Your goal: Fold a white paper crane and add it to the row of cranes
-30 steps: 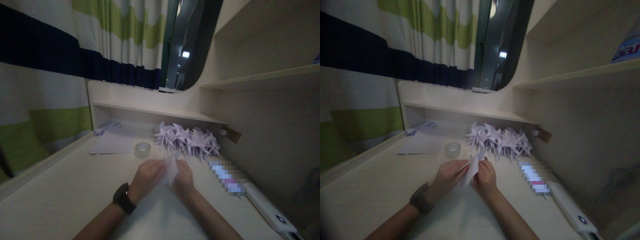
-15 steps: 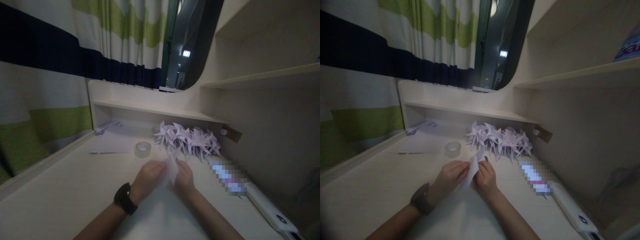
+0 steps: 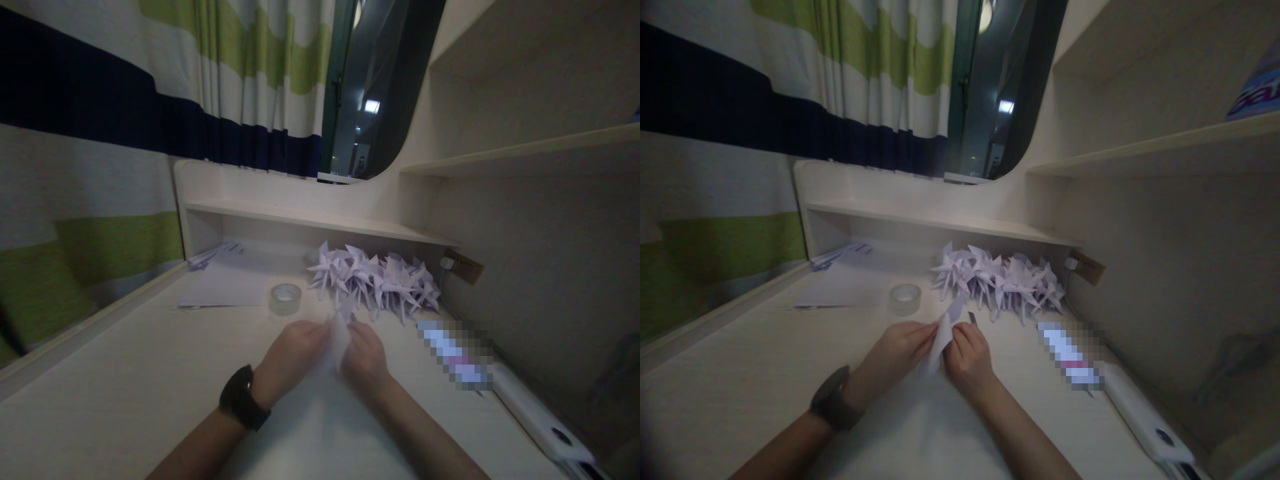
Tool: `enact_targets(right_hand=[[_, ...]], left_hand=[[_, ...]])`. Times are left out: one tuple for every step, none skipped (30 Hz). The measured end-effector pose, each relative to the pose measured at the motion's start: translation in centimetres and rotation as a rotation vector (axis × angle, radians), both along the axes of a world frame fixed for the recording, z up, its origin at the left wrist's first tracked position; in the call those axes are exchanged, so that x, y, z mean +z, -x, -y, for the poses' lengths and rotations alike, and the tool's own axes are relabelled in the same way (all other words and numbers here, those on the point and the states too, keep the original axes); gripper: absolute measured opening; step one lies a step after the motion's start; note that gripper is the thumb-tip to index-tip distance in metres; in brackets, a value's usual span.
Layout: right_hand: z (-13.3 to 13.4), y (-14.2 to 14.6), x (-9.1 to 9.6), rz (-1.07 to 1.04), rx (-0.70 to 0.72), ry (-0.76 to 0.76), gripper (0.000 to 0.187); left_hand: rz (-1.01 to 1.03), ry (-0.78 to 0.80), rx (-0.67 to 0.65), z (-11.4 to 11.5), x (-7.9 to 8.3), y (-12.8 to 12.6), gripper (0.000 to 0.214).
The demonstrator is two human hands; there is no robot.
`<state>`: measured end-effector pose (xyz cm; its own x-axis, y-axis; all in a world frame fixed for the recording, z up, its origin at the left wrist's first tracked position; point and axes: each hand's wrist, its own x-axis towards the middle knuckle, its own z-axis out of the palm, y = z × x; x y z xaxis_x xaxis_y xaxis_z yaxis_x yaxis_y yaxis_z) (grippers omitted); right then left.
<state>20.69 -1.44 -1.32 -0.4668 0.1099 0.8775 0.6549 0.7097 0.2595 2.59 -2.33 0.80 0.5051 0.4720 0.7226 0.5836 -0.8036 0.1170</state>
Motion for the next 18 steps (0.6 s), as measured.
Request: enact_targets(right_hand=[[-0.01, 0.0, -0.06, 0.007, -0.004, 0.005, 0.014], [0.0, 0.0, -0.12, 0.011, -0.009, 0.006, 0.014], [0.01, 0.0, -0.15, 0.014, -0.013, 0.005, 0.013], [0.03, 0.0, -0.16, 0.014, -0.016, 0.002, 0.013], [0.05, 0.01, -0.16, 0.011, -0.016, 0.0, 0.014], [0.08, 0.02, -0.13, 0.007, -0.016, -0.001, 0.014], [0.1, 0.03, -0.09, 0.003, -0.016, -0.003, 0.014], [0.11, 0.04, -0.05, 0.002, -0.016, -0.006, 0.014], [0.1, 0.05, -0.01, 0.001, -0.015, -0.01, 0.014], [0.09, 0.05, 0.01, 0.002, -0.013, -0.012, 0.015], [0.07, 0.05, 0.03, 0.005, -0.009, -0.01, 0.016], [0.04, 0.05, 0.03, 0.009, -0.005, -0.005, 0.016], [0.02, 0.06, 0.02, 0.011, -0.003, -0.002, 0.015], [0.01, 0.06, 0.0, 0.01, -0.002, -0.004, 0.014], [0.0, 0.06, -0.01, 0.009, -0.004, -0.007, 0.012], [0.01, 0.06, -0.03, 0.008, -0.008, -0.013, 0.01], [0.02, 0.06, -0.06, 0.008, -0.012, -0.017, 0.009], [0.03, 0.05, -0.08, 0.01, -0.016, -0.016, 0.009]], left_hand=[[0.001, 0.01, 0.003, -0.01, -0.08, -0.05, 0.019], [0.01, 0.022, 0.006, 0.0, -0.15, -0.12, 0.019], [0.021, 0.034, 0.005, 0.02, -0.21, -0.18, 0.018], [0.029, 0.046, 0.002, 0.06, -0.24, -0.24, 0.018], [0.035, 0.052, -0.002, 0.1, -0.24, -0.28, 0.018], [0.038, 0.053, -0.005, 0.15, -0.22, -0.31, 0.018], [0.038, 0.052, -0.008, 0.2, -0.18, -0.33, 0.018], [0.038, 0.054, -0.009, 0.24, -0.12, -0.34, 0.018], [0.042, 0.06, -0.008, 0.27, -0.07, -0.35, 0.017], [0.048, 0.067, -0.006, 0.27, -0.03, -0.35, 0.017], [0.055, 0.073, -0.007, 0.26, 0.0, -0.36, 0.017], [0.064, 0.074, -0.007, 0.22, -0.01, -0.37, 0.017], [0.071, 0.069, -0.009, 0.16, -0.03, -0.38, 0.017], [0.075, 0.055, -0.01, 0.08, -0.08, -0.39, 0.017], [0.076, 0.039, -0.01, 0.01, -0.13, -0.4, 0.017], [0.074, 0.027, -0.008, -0.06, -0.18, -0.39, 0.017], [0.069, 0.024, -0.003, -0.1, -0.21, -0.38, 0.017], [0.06, 0.03, 0.0, -0.12, -0.22, -0.36, 0.017]])
